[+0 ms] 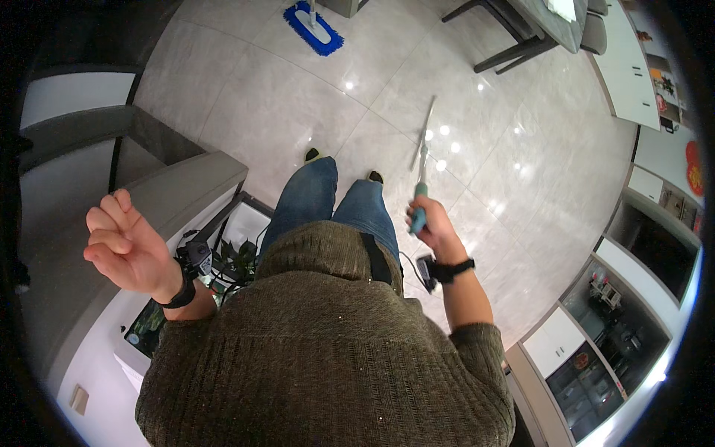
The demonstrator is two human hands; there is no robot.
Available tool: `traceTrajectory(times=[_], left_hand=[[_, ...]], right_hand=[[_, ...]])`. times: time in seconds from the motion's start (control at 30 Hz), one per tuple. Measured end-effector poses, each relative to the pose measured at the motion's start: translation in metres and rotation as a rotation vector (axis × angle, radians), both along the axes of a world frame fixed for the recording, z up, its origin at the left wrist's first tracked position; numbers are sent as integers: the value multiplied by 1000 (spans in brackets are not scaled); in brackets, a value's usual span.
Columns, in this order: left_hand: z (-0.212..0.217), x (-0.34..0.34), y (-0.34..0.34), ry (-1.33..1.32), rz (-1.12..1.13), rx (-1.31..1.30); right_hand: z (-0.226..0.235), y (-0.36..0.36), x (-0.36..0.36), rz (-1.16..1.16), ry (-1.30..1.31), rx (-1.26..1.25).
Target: The person mops tiled floors in a living area and bathroom using a blue flat mop. They move between rooms, mop around furniture and fixtures, and briefly pause to touch a wall switch.
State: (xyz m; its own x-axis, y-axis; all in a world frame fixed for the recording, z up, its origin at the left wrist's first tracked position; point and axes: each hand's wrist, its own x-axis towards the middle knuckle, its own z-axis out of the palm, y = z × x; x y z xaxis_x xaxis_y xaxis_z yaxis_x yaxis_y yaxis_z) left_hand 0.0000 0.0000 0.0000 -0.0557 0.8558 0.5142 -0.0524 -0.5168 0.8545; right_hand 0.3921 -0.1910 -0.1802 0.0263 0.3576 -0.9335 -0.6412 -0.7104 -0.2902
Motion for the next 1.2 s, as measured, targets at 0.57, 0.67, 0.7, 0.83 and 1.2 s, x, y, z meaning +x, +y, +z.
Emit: traceTrajectory(times=[0.57,0.67,0.7,0.83,1.2], left_hand=[[5,-133,16,-102,351,15],[4,-136,20,-79,405,25],[5,-136,21,-54,428,37],[16,-144,21,2,512,89],[31,-187,-17,287,1282,-182]], right_hand=[[20,253,-325,397,466,95],[18,262,-329,377,447,69],[15,267,-334,370,429,47],[-3,294,-380,518,456,166],[-18,355,-199,1206,115,225]])
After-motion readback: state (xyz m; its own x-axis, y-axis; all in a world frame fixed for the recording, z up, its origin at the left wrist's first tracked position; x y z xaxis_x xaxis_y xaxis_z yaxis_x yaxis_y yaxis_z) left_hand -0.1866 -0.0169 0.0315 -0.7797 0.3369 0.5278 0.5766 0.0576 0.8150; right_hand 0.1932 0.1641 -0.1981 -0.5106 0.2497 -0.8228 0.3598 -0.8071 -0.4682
